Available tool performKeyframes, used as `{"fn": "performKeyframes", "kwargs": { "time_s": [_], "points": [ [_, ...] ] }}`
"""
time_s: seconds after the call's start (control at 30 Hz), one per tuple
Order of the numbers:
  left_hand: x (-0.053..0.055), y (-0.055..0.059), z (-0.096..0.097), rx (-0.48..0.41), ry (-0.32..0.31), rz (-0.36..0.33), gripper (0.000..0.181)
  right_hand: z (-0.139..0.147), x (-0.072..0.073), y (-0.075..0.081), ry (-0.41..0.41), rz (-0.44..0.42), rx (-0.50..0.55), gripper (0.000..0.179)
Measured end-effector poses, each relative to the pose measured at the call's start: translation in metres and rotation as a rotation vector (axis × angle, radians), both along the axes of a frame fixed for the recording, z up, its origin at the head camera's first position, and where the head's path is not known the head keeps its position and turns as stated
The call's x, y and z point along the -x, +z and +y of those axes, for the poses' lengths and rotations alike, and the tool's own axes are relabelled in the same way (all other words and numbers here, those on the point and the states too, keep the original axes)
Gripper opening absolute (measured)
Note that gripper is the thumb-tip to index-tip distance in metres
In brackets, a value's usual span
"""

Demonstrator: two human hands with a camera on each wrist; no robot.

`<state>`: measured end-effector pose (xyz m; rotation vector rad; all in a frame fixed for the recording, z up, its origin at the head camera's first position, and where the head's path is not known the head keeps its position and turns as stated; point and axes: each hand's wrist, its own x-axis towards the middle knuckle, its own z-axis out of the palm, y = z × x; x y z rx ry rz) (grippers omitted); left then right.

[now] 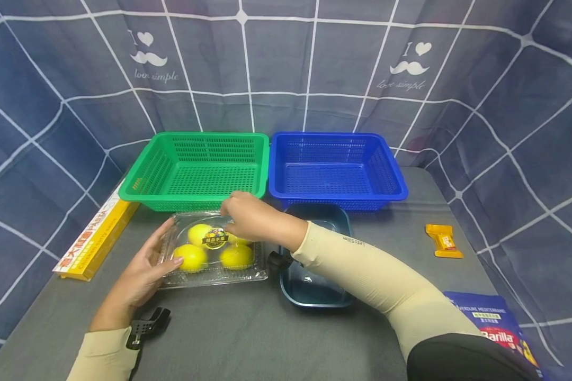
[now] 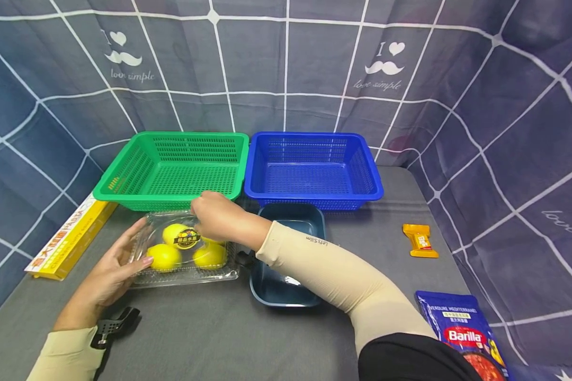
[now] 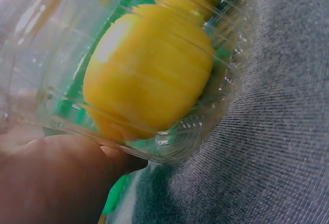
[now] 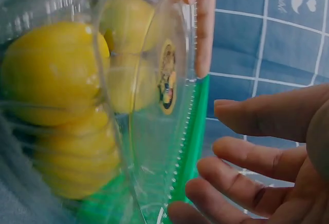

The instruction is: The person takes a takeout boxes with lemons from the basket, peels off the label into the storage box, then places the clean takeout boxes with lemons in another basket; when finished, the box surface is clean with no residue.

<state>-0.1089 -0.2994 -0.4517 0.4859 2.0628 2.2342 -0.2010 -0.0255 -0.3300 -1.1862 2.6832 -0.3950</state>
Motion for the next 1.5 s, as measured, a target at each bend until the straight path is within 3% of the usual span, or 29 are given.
{"fn": "performKeyframes", "kwargs": {
  "time_s": [0.13, 0.2, 0.37, 0.6, 1.07, 1.5],
  "points": [
    [0.001, 0.002, 0.002, 0.005, 0.007, -0.004, 0.091, -0.012, 0.004, -0.004, 0.022, -0.01, -0.031, 0.032],
    [0.001, 0.003, 0.002, 0.006, 0.008, -0.007, 0.091, -0.017, 0.005, -0.007, 0.042, -0.007, -0.042, 0.012],
    [0.001, 0.003, 0.003, 0.006, 0.005, -0.006, 0.091, -0.025, 0.007, -0.01, 0.103, 0.04, -0.084, 0.053],
    [0.0, 0.003, 0.002, 0.012, 0.006, -0.002, 0.091, -0.027, 0.005, -0.013, 0.106, 0.075, -0.115, 0.051],
    [-0.001, 0.0, 0.0, 0.009, 0.01, -0.009, 0.091, -0.031, 0.0, -0.024, -0.005, 0.069, -0.076, 0.039],
    [0.001, -0.001, 0.0, 0.002, 0.022, -0.011, 0.091, -0.03, -0.002, -0.029, -0.034, 0.056, 0.051, 0.049]
  ]
}}
